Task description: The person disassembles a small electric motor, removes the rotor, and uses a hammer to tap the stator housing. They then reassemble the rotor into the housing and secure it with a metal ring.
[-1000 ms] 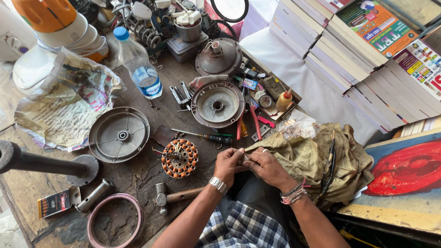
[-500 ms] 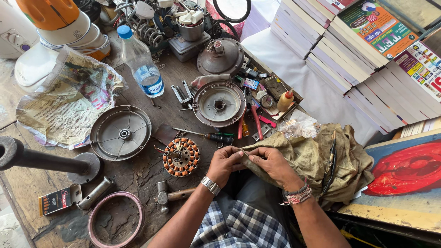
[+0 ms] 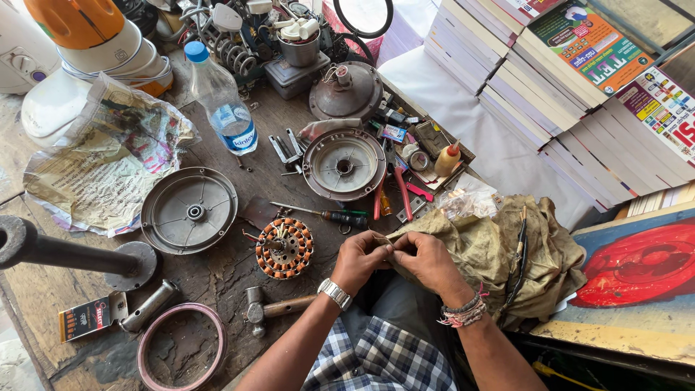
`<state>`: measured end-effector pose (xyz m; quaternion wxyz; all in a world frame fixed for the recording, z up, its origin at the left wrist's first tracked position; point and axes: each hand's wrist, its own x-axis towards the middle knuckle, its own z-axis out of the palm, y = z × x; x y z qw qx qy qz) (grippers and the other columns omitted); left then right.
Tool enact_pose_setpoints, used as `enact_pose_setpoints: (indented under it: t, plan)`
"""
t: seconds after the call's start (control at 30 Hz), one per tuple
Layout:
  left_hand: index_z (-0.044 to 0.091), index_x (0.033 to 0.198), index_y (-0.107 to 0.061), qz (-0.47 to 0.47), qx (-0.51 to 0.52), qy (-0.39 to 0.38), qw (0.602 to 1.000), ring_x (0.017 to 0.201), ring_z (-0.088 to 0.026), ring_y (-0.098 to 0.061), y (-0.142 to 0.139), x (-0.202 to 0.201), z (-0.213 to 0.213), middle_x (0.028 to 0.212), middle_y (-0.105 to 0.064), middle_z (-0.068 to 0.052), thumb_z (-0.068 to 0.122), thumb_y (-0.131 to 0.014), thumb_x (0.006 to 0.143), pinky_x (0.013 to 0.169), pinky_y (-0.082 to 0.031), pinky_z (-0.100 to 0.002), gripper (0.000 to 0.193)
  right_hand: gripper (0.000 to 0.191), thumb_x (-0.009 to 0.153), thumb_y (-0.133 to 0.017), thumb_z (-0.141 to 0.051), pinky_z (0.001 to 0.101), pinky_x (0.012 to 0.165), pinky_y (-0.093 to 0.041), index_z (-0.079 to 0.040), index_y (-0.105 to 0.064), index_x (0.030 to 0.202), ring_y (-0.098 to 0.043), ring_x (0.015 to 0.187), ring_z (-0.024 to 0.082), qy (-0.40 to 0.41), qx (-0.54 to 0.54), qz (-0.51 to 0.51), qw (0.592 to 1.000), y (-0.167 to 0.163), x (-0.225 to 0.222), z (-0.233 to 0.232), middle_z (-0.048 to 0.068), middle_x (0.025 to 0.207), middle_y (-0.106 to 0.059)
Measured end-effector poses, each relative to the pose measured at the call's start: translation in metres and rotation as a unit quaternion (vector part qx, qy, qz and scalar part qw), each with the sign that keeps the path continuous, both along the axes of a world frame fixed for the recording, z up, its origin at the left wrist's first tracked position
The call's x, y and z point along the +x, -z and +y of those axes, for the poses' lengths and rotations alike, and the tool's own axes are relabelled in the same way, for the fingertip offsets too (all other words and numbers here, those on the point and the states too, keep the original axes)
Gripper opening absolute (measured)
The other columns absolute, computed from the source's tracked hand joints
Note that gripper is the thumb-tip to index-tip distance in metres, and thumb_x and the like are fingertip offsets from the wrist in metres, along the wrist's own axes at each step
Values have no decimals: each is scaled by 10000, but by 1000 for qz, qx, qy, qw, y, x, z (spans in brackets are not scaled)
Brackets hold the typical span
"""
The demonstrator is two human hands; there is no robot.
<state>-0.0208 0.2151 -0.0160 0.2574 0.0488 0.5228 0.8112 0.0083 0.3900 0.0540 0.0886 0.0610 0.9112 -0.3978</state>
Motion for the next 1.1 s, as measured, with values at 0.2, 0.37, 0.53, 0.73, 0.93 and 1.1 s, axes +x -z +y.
enact_pose_setpoints:
  t: [0.2, 0.37, 0.53, 0.73, 0.93, 1.1]
  plan:
    - [13, 1041, -724, 239, -169, -45, 955, 749, -114, -686, -24, 8, -1, 826, -771, -83, 139, -711, 953, 656, -561, -294, 155, 202, 903, -680, -159, 424, 769, -551, -25, -728, 1046, -708, 878, 373, -77, 56, 28, 995, 16, 2, 0, 205, 932, -723]
    - [15, 976, -725, 249, -247, -134, 927, 595, -106, -673, -24, 12, 9, 711, -701, -157, 167, -721, 928, 544, -511, -326, 160, 187, 885, -647, -96, 456, 737, -529, 14, -688, 1031, -664, 835, 384, -83, 63, 168, 980, 28, 15, -9, 203, 863, -679]
    - [2, 935, -743, 158, -186, -171, 955, 596, -84, -612, 2, 18, 29, 689, -699, -86, 159, -727, 937, 539, -496, -301, 158, 101, 863, -671, -90, 456, 678, -511, 3, -643, 836, -637, 718, 332, -103, 194, 249, 943, 33, 23, -15, 169, 751, -641]
    - [6, 937, -724, -50, -12, -92, 994, 619, -71, -600, 30, 15, 37, 739, -679, 2, 141, -711, 944, 559, -517, -261, 136, 138, 878, -683, -149, 445, 711, -512, -30, -644, 820, -639, 780, 325, -198, 209, 256, 923, 14, 19, 1, 140, 771, -645]
    - [1, 1025, -704, 50, -68, 168, 982, 776, -75, -677, 23, 0, -1, 877, -733, -10, 161, -695, 983, 712, -576, -251, 166, 273, 894, -712, -336, 460, 779, -501, -66, -699, 933, -660, 884, 315, -286, 135, -3, 949, -11, 11, 20, 114, 862, -686]
    - [-15, 1020, -723, 190, -239, 202, 931, 764, -120, -731, -13, 1, -14, 843, -766, -75, 188, -696, 942, 710, -582, -292, 219, 258, 915, -658, -323, 449, 839, -490, -76, -725, 942, -673, 922, 302, -305, 157, 6, 939, -17, 14, 19, 94, 906, -716]
